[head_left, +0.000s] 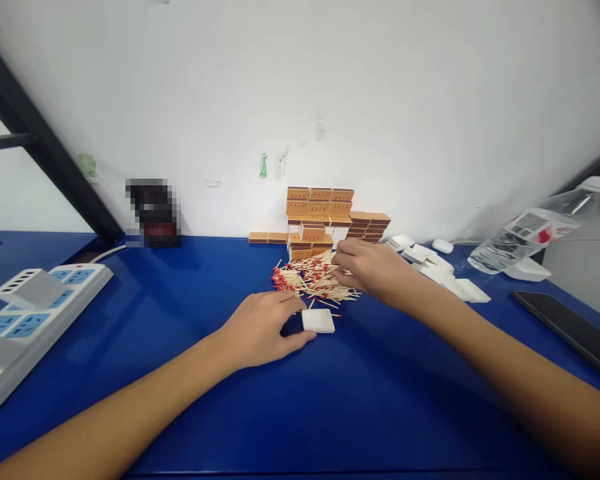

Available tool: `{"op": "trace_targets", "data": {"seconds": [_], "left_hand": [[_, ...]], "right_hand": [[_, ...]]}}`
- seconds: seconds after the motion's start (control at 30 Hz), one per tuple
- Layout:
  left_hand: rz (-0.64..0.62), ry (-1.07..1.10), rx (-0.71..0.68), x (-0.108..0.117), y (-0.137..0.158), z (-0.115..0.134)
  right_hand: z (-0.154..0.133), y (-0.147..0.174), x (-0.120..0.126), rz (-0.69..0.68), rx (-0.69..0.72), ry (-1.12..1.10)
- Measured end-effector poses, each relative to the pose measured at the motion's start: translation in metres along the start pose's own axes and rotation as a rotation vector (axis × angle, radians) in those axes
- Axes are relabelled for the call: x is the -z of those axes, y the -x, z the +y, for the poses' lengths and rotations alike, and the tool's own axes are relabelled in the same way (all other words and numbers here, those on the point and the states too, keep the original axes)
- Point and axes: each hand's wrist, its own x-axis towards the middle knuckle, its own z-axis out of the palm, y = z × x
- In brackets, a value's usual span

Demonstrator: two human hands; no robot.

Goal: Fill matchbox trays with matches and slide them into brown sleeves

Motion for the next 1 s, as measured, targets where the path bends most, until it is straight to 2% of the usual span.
{"op": "trace_targets", "data": {"seconds": [0.13,0.23,0.37,0.53,0.77,1.0], "left_hand": [[-0.004,0.022,0.01,0.0,-0.001,0.001],[0.009,0.031,0.026,-0.002,-0.003,0.002],[0.031,0.026,0.036,-0.004,-0.003,0.002],[0.032,0.014,0.026,-0.004,-0.002,0.002],[0.025,0.01,0.012,-0.005,-0.003,0.001],[0.015,-0.005,0.002,-0.004,-0.002,0.002]], "right_hand": [[0.001,0.011,0.008,0.102,-0.001,-0.064],[-0.013,0.018,0.014,0.129,-0.007,-0.195],[-0.041,0.023,0.017,0.036,0.006,-0.318],[-0.061,0.021,0.012,-0.053,0.07,-0.32],[-0.051,0.03,0.012,-0.144,-0.011,-0.548],[-0.049,0.037,0.01,-0.139,-0.039,-0.643]]}}
